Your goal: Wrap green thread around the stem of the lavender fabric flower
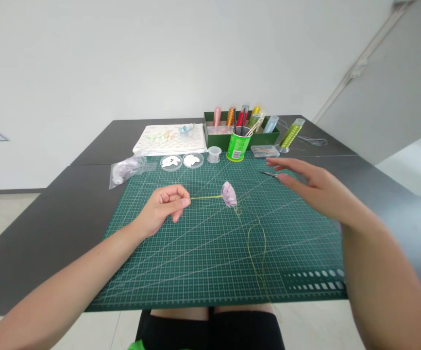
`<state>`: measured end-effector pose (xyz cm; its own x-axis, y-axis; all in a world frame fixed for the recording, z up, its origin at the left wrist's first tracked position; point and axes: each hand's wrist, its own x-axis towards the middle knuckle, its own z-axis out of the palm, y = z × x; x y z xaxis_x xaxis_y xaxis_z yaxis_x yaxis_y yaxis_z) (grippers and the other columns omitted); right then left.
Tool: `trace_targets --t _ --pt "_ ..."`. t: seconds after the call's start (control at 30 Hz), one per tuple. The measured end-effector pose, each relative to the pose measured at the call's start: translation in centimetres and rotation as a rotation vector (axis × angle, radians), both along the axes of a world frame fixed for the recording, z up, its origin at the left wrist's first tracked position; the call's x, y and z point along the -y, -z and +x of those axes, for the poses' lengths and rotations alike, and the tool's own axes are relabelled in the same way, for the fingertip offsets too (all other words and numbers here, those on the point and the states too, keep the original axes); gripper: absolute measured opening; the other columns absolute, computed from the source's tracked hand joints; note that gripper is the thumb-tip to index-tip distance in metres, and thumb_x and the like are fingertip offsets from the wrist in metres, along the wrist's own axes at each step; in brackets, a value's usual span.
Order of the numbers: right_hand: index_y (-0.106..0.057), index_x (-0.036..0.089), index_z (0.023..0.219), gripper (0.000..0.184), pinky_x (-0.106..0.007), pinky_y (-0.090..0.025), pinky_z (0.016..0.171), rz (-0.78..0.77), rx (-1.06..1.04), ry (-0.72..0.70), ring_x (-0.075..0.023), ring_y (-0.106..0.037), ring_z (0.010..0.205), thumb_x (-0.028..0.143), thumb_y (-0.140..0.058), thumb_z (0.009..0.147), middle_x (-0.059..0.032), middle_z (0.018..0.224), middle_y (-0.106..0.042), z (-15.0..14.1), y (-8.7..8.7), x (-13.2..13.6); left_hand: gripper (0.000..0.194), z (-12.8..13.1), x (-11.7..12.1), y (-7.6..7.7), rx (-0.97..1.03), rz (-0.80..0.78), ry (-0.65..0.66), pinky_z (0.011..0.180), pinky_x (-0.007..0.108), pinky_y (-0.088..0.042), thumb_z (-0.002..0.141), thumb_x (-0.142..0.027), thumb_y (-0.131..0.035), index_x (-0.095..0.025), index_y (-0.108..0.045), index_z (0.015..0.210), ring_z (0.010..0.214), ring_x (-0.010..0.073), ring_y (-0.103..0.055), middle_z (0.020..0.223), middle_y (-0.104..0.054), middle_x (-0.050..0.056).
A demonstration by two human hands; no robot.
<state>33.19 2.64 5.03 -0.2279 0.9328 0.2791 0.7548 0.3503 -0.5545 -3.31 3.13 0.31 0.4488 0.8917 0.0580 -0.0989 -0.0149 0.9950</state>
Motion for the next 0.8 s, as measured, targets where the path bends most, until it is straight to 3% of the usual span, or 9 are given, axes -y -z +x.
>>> trace_targets --t 0.13,0.2,0.27,0.33,0.4,0.5,0.7,0.8 --pt "-0.050 0.029 0.153 0.060 -0.047 -0.053 0.105 -0.133 -0.262 -0.279 -0.0312 -0.063 0.130 0.062 -0.043 0.103 -0.0109 0.142 -0.066 -4.9 0.7 1.9 0.025 0.2 1.6 -0.3 -0.086 0.091 0.059 0.045 0.018 -0.032 0.089 -0.036 -0.075 -0.017 -0.064 0.079 0.040 0.0061 -0.042 0.046 -0.056 -0.005" --pt "-0.042 0.025 0.157 0.068 -0.043 -0.056 0.091 -0.250 -0.275 -0.344 -0.0273 -0.071 0.103 0.065 -0.043 0.103 -0.0117 0.119 -0.074 -6.1 1.7 2.0 0.025 0.3 2.1 -0.5 -0.124 0.111 0.060 0.045 0.019 -0.032 0.089 -0.037 -0.075 -0.017 -0.063 0.078 0.040 0.0068 -0.044 0.046 -0.057 -0.005" --pt "-0.040 0.021 0.156 0.070 -0.035 -0.054 0.072 -0.354 -0.294 -0.365 -0.0210 -0.066 0.075 0.066 -0.044 0.102 -0.0063 0.091 -0.073 -6.8 2.6 1.9 0.026 0.4 2.4 -0.7 -0.142 0.115 0.053 0.046 0.019 -0.033 0.089 -0.037 -0.075 -0.018 -0.063 0.077 0.040 0.0074 -0.045 0.046 -0.057 -0.005" --pt "-0.057 0.019 0.140 0.062 -0.029 -0.043 0.058 -0.403 -0.307 -0.368 -0.0161 -0.054 0.060 0.066 -0.046 0.102 -0.0012 0.073 -0.064 -7.1 3.3 1.7 0.026 0.5 2.4 -0.8 -0.151 0.113 0.051 0.047 0.020 -0.034 0.088 -0.038 -0.075 -0.018 -0.063 0.076 0.040 0.0079 -0.045 0.045 -0.057 -0.005" --pt "-0.071 0.017 0.101 0.055 -0.027 -0.034 0.053 -0.407 -0.291 -0.370 -0.0132 -0.044 0.056 0.067 -0.047 0.101 0.0003 0.064 -0.055 -7.3 3.6 1.6 0.026 0.5 2.3 -0.7 -0.160 0.113 0.058 0.047 0.020 -0.035 0.088 -0.038 -0.075 -0.018 -0.064 0.076 0.040 0.0083 -0.046 0.044 -0.057 -0.004" --pt "-0.061 0.018 0.062 0.060 -0.027 -0.028 0.053 -0.417 -0.261 -0.366 -0.0111 -0.038 0.053 0.065 -0.053 0.098 0.0009 0.057 -0.048 -7.1 3.6 1.5 0.027 0.4 2.2 -0.3 -0.173 0.113 0.074 0.048 0.020 -0.035 0.089 -0.039 -0.074 -0.018 -0.064 0.076 0.041 0.0087 -0.046 0.045 -0.057 -0.004" --pt "-0.055 0.019 0.056 0.060 -0.027 -0.018 0.047 -0.574 -0.433 -0.405 -0.0087 -0.025 0.047 0.067 -0.064 0.090 0.0051 0.049 -0.035 -6.1 4.0 1.2 0.027 0.2 2.3 0.0 -0.185 0.097 0.091 0.048 0.020 -0.034 0.089 -0.039 -0.074 -0.018 -0.064 0.076 0.040 0.0084 -0.045 0.045 -0.058 -0.004" --pt "-0.048 0.020 0.057 0.062 -0.026 -0.023 0.048 -0.485 -0.579 -0.303 -0.0091 -0.027 0.049 0.069 -0.065 0.090 0.0055 0.052 -0.035 -6.2 4.7 0.9 0.027 0.3 2.3 0.0 -0.152 0.081 0.091 0.047 0.020 -0.034 0.089 -0.039 -0.074 -0.018 -0.065 0.077 0.040 0.0083 -0.045 0.045 -0.058 -0.004"
